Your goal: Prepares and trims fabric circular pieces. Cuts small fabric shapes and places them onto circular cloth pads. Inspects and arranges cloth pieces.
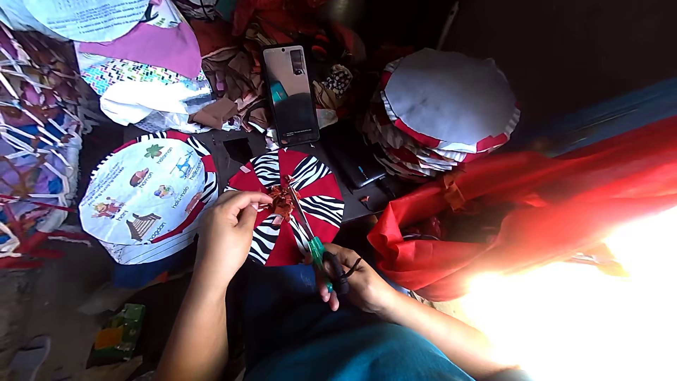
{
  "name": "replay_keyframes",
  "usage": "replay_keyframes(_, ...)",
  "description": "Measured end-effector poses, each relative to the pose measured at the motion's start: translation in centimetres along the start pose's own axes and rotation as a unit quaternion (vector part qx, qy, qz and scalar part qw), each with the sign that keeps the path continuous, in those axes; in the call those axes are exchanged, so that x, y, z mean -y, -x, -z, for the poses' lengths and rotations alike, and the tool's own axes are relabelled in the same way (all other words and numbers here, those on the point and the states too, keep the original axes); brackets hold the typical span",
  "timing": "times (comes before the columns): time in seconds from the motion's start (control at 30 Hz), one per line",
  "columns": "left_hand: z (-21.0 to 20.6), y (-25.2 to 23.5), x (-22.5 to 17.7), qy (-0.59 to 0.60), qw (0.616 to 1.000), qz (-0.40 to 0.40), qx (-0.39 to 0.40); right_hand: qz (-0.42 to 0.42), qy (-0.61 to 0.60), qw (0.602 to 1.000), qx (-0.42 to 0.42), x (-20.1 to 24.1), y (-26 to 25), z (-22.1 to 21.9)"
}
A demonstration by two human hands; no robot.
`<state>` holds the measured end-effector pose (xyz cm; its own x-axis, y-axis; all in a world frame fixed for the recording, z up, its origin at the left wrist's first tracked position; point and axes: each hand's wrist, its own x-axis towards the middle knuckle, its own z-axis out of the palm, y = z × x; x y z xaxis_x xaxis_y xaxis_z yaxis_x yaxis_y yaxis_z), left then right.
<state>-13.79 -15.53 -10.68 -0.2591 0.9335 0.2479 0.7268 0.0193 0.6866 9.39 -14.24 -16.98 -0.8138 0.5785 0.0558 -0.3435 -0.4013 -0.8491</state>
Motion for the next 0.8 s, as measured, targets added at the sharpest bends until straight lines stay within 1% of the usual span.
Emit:
replay_keyframes(0.03,-0.2,-0.1,-0.3,-0.034,0.999,-0.026,0.004,-0.006,-0.009,1.000,0.003,0.1,0.0,0.1)
replay_keyframes(0.1,-0.7,-0.1,-0.7,-0.092,0.994,-0.048,0.019,-0.031,-0.015,0.999,-0.001,0.4,-0.1,0.1)
replay_keyframes(0.17,-1.2,-0.2,-1.0,-0.134,0.990,-0.040,0.026,-0.051,-0.008,0.998,-0.026,0.9,-0.1,-0.1)
replay_keyframes(0.23,-1.3,-0.1,-1.0,-0.166,0.986,-0.027,0.018,-0.052,0.008,0.997,-0.053,1.4,-0.1,-0.1)
replay_keyframes(0.33,-0.8,0.1,-0.7,-0.176,0.984,-0.026,0.006,-0.051,0.008,0.997,-0.056,1.6,0.0,0.0)
replay_keyframes(0.43,-0.3,0.4,-1.1,-0.149,0.989,-0.012,-0.001,-0.074,0.015,0.997,-0.013,1.4,0.1,0.0)
replay_keyframes(0.5,-0.1,0.5,-1.3,-0.114,0.993,0.006,-0.016,-0.089,0.032,0.995,-0.008,1.6,0.1,-0.3)
replay_keyframes(0.53,0.0,0.5,-1.2,-0.085,0.996,0.015,-0.030,-0.081,0.044,0.996,-0.011,1.7,0.2,-0.3)
replay_keyframes(0.6,0.3,0.4,-0.9,0.003,0.998,0.044,-0.037,-0.046,0.077,0.996,-0.002,1.7,0.4,-0.2)
replay_keyframes(0.63,0.4,0.4,-0.7,0.069,0.996,0.057,-0.028,-0.034,0.099,0.994,0.012,1.7,0.6,-0.1)
replay_keyframes(0.7,0.2,0.4,-0.6,0.209,0.975,0.076,-0.003,-0.048,0.153,0.985,0.058,2.2,0.9,-0.2)
replay_keyframes(0.73,0.0,0.4,-0.8,0.255,0.963,0.087,0.008,-0.057,0.177,0.980,0.074,2.3,1.0,-0.3)
replay_keyframes(0.8,-0.4,0.5,-1.1,0.300,0.949,0.096,0.028,-0.065,0.209,0.972,0.085,2.5,0.7,-0.5)
